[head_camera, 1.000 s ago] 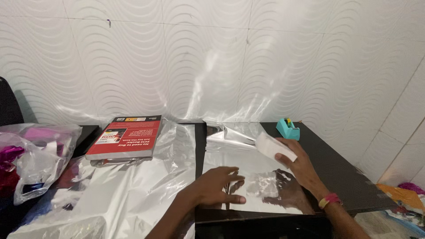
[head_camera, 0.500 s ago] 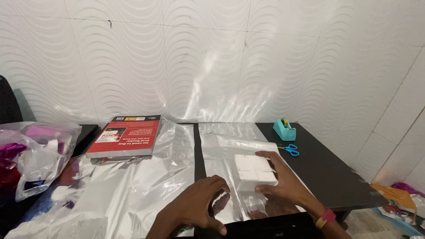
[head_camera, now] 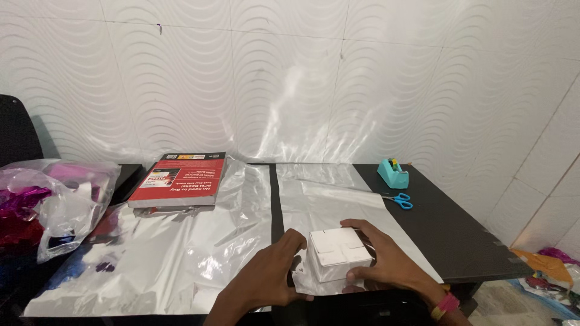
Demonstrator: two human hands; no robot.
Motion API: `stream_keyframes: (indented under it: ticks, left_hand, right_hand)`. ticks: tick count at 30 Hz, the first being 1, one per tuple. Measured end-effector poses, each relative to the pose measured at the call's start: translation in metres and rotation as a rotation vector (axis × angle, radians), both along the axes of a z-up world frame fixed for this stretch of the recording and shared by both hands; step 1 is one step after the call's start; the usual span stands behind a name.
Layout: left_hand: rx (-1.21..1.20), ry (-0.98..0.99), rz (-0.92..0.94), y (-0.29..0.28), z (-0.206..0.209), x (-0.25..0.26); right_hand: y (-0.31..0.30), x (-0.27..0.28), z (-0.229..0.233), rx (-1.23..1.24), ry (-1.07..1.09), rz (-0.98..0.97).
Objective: The person cuts a sheet of shiny purple wrapping paper with scissors, then wraps a small white box by folding the paper around it and tucking the edges. The person repeats the process with another small white box, folding and adjusting the paper to cover the box.
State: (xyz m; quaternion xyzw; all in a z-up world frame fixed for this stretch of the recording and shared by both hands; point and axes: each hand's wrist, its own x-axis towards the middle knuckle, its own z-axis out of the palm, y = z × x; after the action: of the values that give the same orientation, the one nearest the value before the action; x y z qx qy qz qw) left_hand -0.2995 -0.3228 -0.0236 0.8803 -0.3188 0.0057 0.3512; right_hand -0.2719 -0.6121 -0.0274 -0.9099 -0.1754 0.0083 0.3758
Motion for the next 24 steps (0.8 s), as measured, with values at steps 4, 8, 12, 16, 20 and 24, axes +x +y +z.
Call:
stream_keyframes:
  ticks: [4,8,12,16,20,24]
  left_hand:
    - [-0.108,-0.035,-0.023,0.003,0.000,-0.001]
    - [-0.165,-0.155,-0.025,0.005,-0.001,0.001]
    - [-0.167,-0.108,0.068,0.005,-0.003,0.000]
    - [-0.193,-0.179,0.095,0.000,-0.007,-0.002]
    - [-0.217,-0.278,0.114,-0.012,-0.017,-0.006]
    - [-0.337,-0.285,0.166,-0.026,-0.027,-0.007]
  right_hand:
    - [0.001,-0.004,-0.001,-0.027,0.033,0.045]
    - [-0.001,-0.005,-0.001,0.001,0.048,0.122]
    - [-0.005,-0.002,-0.008,0.030,0.046,0.141]
    - [-0.012,0.006,-0.020,0.057,0.051,0.140]
    - [-0.020,0.019,-0.032,0.094,0.089,0.107]
    - [-0.029,0.026,-0.041,0.100,0.025,0.108]
